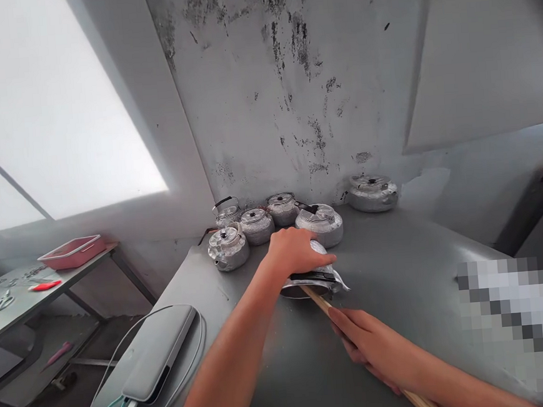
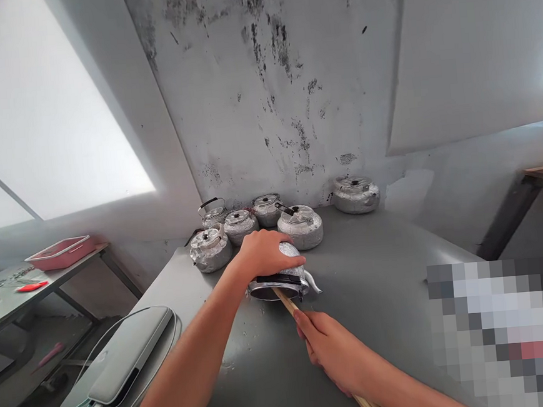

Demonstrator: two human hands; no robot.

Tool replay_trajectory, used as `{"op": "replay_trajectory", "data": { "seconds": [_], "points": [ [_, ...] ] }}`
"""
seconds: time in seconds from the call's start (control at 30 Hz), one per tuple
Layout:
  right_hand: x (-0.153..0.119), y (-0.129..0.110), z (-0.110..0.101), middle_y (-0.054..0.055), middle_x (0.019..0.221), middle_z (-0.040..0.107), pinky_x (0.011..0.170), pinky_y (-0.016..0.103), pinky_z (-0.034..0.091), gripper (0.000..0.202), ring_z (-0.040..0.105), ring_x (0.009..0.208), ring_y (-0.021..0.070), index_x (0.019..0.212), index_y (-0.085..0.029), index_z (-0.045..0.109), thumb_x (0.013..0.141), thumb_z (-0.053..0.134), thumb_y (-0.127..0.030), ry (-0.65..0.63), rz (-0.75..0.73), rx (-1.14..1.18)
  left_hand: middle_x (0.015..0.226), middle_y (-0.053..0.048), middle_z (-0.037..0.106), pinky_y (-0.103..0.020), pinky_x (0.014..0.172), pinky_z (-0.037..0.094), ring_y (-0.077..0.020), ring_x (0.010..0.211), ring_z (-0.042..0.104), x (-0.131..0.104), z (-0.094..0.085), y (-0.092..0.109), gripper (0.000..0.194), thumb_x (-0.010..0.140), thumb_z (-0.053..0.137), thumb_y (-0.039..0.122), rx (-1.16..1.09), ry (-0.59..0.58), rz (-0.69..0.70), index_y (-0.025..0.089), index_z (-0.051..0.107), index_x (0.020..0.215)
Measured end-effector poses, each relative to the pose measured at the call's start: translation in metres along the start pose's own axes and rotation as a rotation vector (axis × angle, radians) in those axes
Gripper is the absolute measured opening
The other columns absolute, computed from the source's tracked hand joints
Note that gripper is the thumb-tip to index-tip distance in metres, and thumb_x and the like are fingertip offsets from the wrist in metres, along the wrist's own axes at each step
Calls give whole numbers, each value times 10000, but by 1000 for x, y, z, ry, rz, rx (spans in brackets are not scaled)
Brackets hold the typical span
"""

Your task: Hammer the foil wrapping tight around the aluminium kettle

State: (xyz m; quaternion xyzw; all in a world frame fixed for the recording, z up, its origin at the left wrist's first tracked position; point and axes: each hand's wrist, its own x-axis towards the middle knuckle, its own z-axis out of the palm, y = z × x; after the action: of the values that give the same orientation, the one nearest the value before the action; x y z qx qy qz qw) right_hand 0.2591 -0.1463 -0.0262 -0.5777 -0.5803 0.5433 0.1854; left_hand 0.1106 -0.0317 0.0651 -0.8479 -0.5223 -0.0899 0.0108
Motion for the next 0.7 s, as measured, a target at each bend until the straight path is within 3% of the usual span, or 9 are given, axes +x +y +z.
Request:
{"op": "replay_trajectory", "data": {
  "seconds": [0.17, 0.3, 0.47, 0.7],
  "points": [
    [-4, -4, -1, -53, 657, 350, 371, 172, 260, 461, 320, 501, 74, 746, -222, 385, 996, 284, -595, 72, -131, -14, 1085, -22, 745, -397, 859, 520, -304, 996, 674, 2, 1, -5, 628, 738, 556, 762, -24, 9, -2, 344, 709, 1181],
    [-7, -7, -2, -54, 652, 372, 353, 199, 251, 469, 316, 461, 77, 798, -222, 434, 991, 265, -615, 37, 2, -45, 1087, -18, 744, -396, 868, 521, -297, 999, 674, 2, 1, -6, 622, 742, 554, 760, -26, 1, 4, 345, 710, 1178],
    [-4, -6, 0, -70, 638, 315, 345, 188, 228, 493, 276, 446, 63, 774, -228, 390, 978, 260, -658, 73, -79, -16, 1072, -18, 748, -410, 865, 531, -302, 989, 680, 2, 0, -5, 610, 740, 560, 751, -21, 5, 2, 347, 715, 1170],
    [-5, -6, 2, -62, 657, 372, 327, 191, 249, 463, 285, 430, 64, 817, -226, 429, 985, 269, -626, 44, 2, -30, 1080, -18, 748, -412, 869, 534, -299, 991, 679, 1, 0, -6, 633, 734, 561, 758, -36, 9, 5, 337, 708, 1183]
  ]
}}
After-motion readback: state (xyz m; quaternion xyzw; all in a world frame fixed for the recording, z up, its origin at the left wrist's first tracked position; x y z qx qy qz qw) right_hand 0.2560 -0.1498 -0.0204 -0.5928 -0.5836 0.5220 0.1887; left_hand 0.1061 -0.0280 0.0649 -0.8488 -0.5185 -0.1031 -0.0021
